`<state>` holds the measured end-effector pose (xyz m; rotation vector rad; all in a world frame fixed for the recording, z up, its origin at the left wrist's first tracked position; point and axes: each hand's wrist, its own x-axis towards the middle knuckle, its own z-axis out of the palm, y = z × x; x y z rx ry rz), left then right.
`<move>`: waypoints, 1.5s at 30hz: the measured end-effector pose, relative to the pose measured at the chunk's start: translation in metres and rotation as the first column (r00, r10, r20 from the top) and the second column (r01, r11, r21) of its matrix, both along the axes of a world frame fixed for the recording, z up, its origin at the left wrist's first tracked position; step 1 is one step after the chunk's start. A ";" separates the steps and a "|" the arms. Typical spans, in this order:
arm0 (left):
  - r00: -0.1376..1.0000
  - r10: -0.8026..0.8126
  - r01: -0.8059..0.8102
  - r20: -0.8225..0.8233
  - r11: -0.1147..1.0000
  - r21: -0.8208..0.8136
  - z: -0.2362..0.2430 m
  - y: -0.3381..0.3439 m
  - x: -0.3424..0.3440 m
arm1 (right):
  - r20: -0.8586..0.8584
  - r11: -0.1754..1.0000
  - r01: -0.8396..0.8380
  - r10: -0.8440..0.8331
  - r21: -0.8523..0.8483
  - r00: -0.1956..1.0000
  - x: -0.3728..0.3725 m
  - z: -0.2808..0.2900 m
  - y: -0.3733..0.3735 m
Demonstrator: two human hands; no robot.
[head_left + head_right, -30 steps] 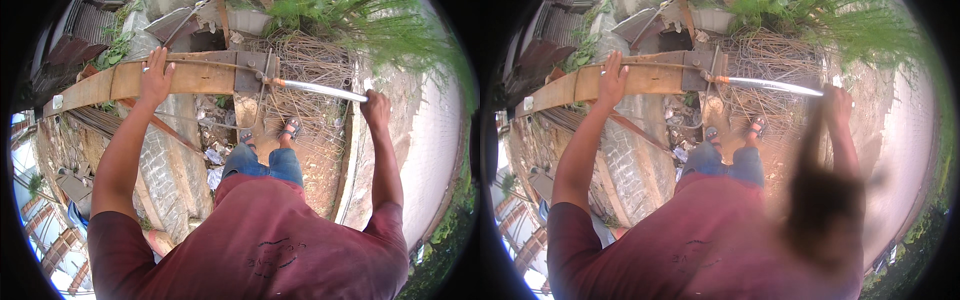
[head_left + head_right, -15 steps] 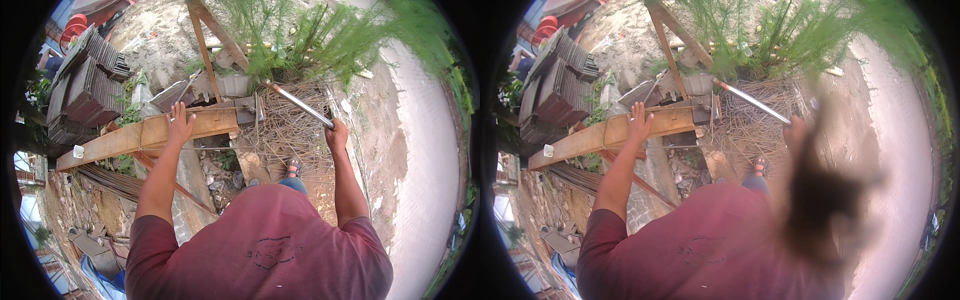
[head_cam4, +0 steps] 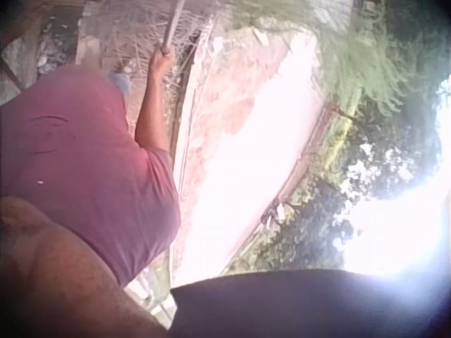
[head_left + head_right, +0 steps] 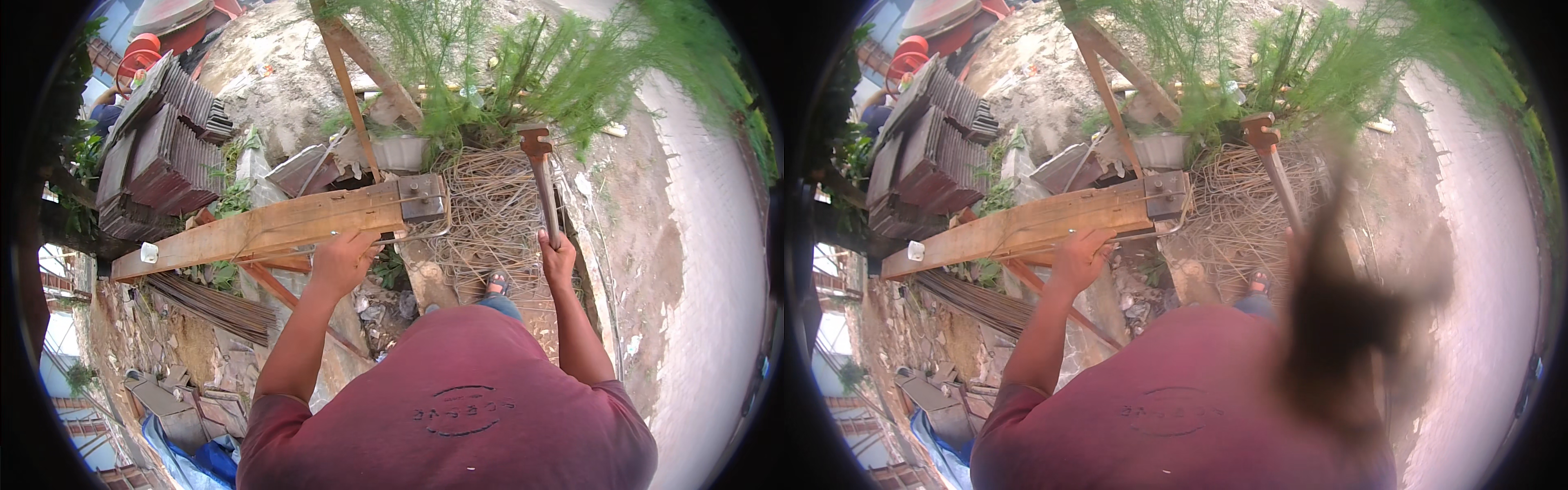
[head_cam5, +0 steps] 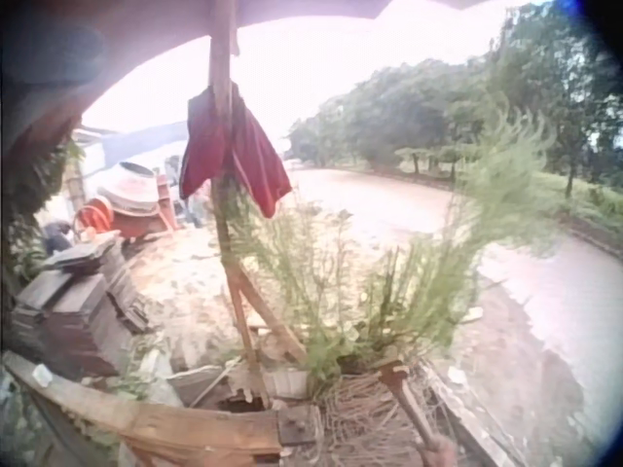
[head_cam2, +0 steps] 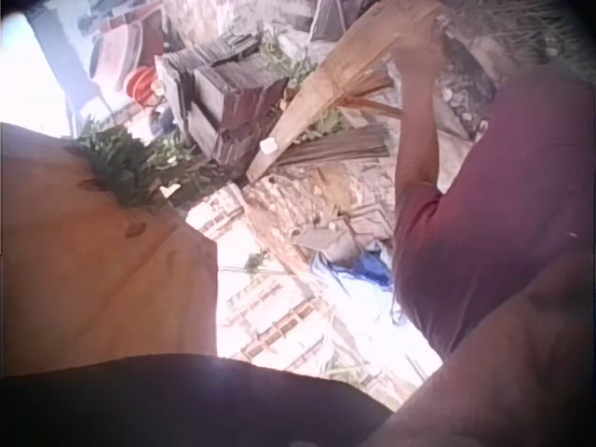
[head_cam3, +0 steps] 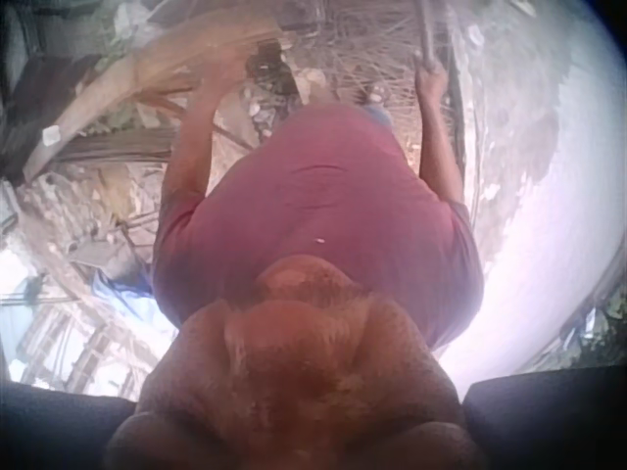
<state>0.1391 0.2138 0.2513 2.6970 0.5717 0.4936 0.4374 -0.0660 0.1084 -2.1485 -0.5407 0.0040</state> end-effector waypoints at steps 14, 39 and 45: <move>0.791 0.495 -0.498 -0.359 0.180 -0.849 -0.079 0.018 0.016 | -0.206 0.947 -0.234 0.190 -0.218 0.960 0.050 0.010 0.024; 0.595 0.646 -0.780 -0.479 0.317 -0.540 -0.118 0.019 0.010 | -0.523 0.526 -0.809 0.626 -0.263 0.578 0.132 0.055 0.089; 0.600 0.682 -0.784 -0.418 0.396 -0.479 -0.132 0.013 0.010 | -0.253 0.539 -0.736 0.708 -0.410 0.659 0.129 0.069 0.062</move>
